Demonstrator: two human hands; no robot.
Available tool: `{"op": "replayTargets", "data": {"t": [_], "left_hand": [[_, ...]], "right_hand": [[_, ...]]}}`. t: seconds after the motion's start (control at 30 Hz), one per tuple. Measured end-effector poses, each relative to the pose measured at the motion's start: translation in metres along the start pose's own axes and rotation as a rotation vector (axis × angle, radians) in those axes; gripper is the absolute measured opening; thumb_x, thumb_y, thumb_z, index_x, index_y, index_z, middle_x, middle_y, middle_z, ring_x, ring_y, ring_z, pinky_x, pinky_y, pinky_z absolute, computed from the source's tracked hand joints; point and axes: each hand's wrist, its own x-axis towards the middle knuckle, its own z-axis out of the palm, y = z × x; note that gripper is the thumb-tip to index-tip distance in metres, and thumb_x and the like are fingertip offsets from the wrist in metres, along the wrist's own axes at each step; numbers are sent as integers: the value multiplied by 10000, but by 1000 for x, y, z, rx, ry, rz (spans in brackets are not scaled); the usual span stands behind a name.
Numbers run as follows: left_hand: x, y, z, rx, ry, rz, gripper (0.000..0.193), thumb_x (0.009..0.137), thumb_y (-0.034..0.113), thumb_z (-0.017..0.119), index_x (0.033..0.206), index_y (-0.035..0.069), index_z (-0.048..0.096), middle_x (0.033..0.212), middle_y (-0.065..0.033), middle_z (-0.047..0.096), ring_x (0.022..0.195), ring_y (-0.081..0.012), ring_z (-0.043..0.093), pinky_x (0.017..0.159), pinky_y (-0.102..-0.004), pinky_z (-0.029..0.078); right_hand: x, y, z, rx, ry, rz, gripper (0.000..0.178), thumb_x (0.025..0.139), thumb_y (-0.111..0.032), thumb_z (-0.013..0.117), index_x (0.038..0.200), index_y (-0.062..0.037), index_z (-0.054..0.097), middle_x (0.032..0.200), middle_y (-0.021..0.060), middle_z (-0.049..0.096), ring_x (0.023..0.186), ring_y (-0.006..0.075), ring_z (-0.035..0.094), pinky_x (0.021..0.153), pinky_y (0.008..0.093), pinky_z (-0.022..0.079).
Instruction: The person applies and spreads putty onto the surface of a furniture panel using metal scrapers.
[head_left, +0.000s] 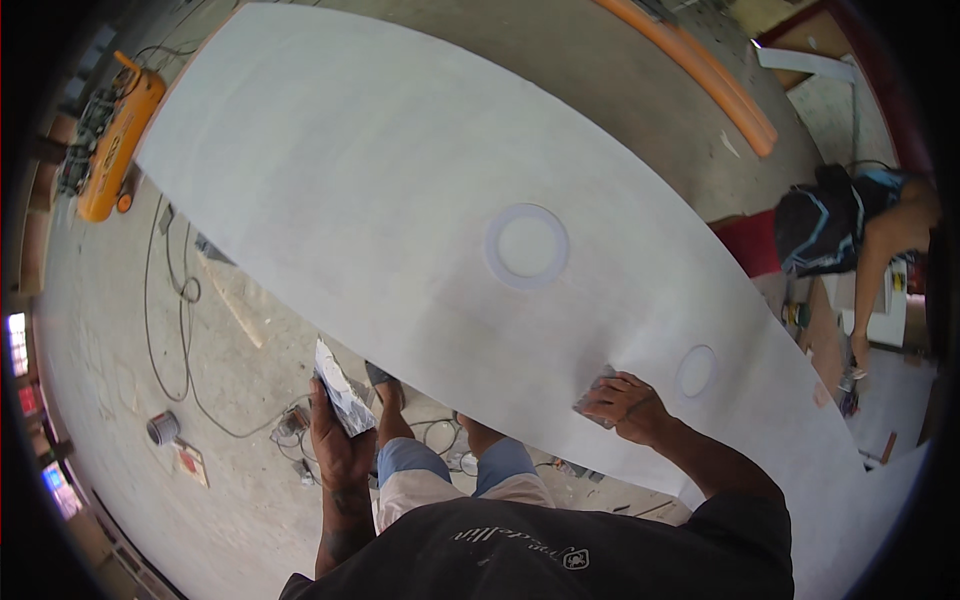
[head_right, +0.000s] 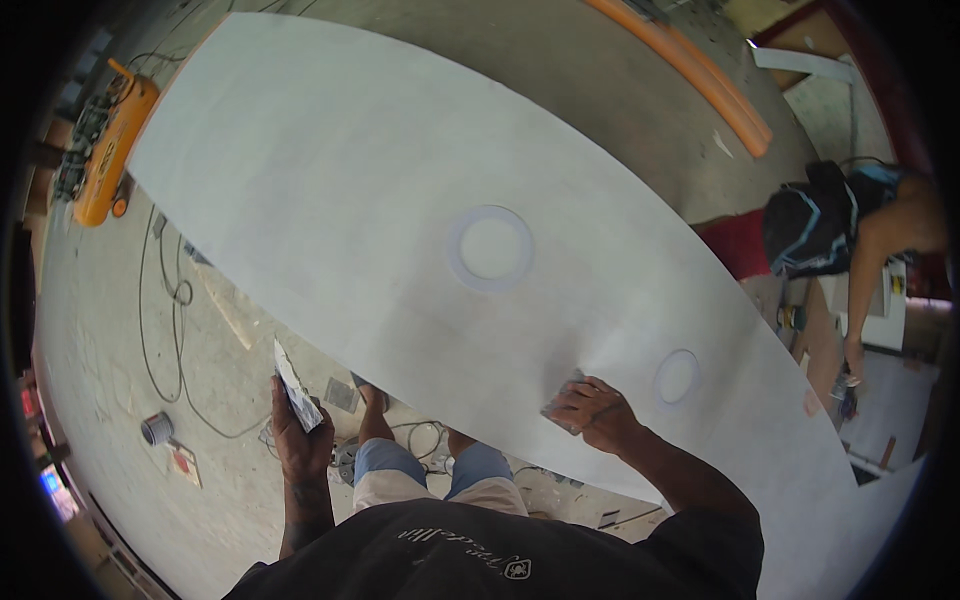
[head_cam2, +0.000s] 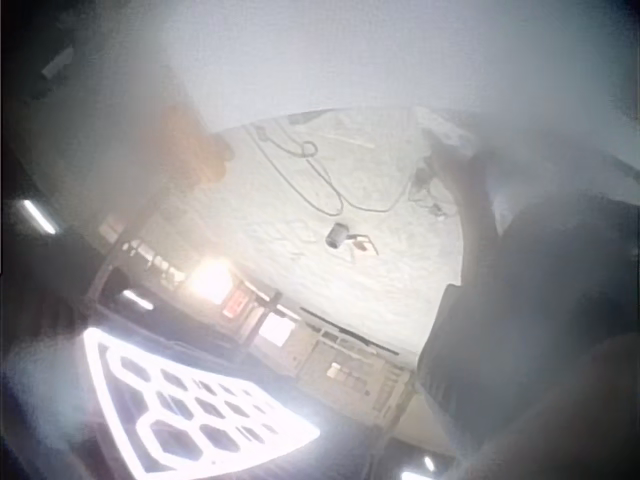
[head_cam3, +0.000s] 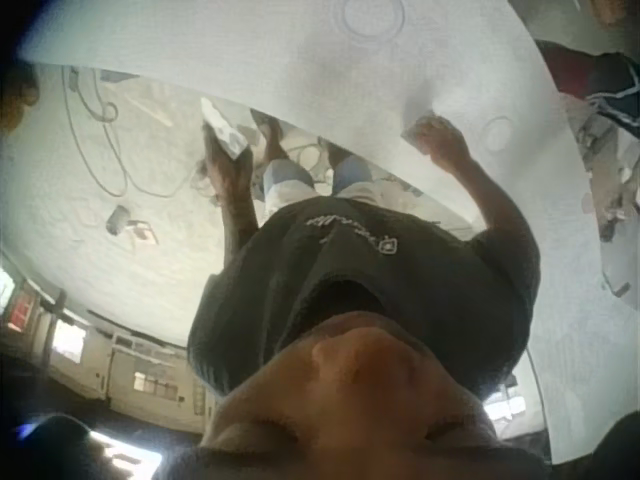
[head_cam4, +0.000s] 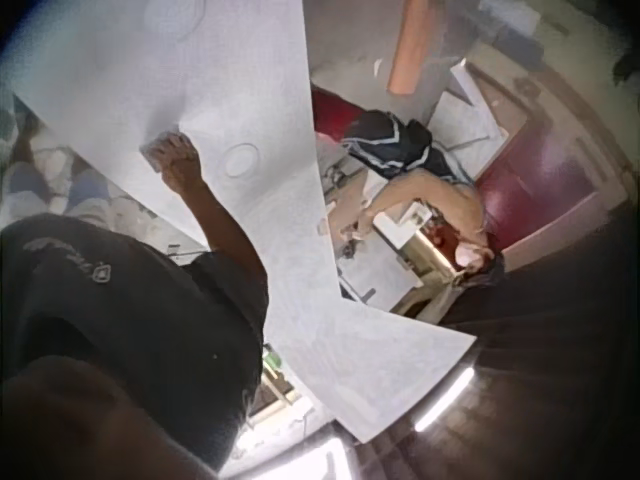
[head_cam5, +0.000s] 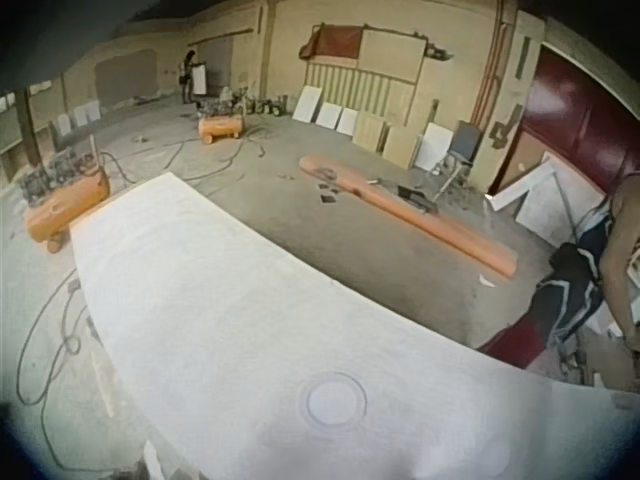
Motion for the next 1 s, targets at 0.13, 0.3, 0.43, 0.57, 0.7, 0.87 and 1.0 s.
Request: {"op": "replayTargets", "data": {"t": [0.13,0.3,0.43,0.57,0.7,0.87,1.0], "left_hand": [[13,-31,39,277,-65,11,442,1058,382,438,1338,47,513,1216,-94,624,1109,-214,612,967,-384,493],[41,-81,62,488,-218,126,310,1065,301,468,1112,26,605,1015,-59,666,927,-151,653,861,-329,538],[43,-102,98,672,-350,150,323,1060,293,498,817,85,542,702,73,503,632,-30,442,572,-209,363],[27,-110,127,901,-520,235,371,1051,298,520,739,105,465,660,105,402,612,-14,329,545,-201,266],[17,-118,142,1114,-708,296,328,1039,261,535,804,35,561,671,48,513,614,-54,416,549,-230,357],[12,-133,131,1540,-939,380,270,1010,215,569,925,-34,631,660,-96,615,573,-175,574,557,-303,466],[1,-138,114,1766,-939,238,229,992,191,572,971,-20,657,648,-145,636,567,-280,655,565,-351,506]], "right_hand": [[-42,-5,-2,346,152,444,347,860,-59,607,1180,-169,680,1082,26,697,986,211,663,993,373,473],[-16,-86,-19,1732,605,611,333,929,-78,602,1253,-3,603,1081,24,669,972,109,609,867,272,475],[26,-139,-17,2202,1050,378,235,936,-61,606,1159,11,616,1025,58,681,967,161,647,860,315,499],[44,-144,5,2367,1156,120,294,952,25,525,1237,-8,593,1211,114,651,1163,247,613,1026,427,463],[44,-147,11,2435,1236,-6,298,976,12,507,1263,-8,585,1255,124,638,1192,252,601,1037,422,458],[45,-145,10,2450,1404,57,246,987,-35,546,1221,23,600,1179,117,668,1117,222,637,991,385,485],[43,-131,33,2435,1370,29,242,989,-48,552,1216,17,605,1155,108,674,1101,216,643,969,374,503]]}}
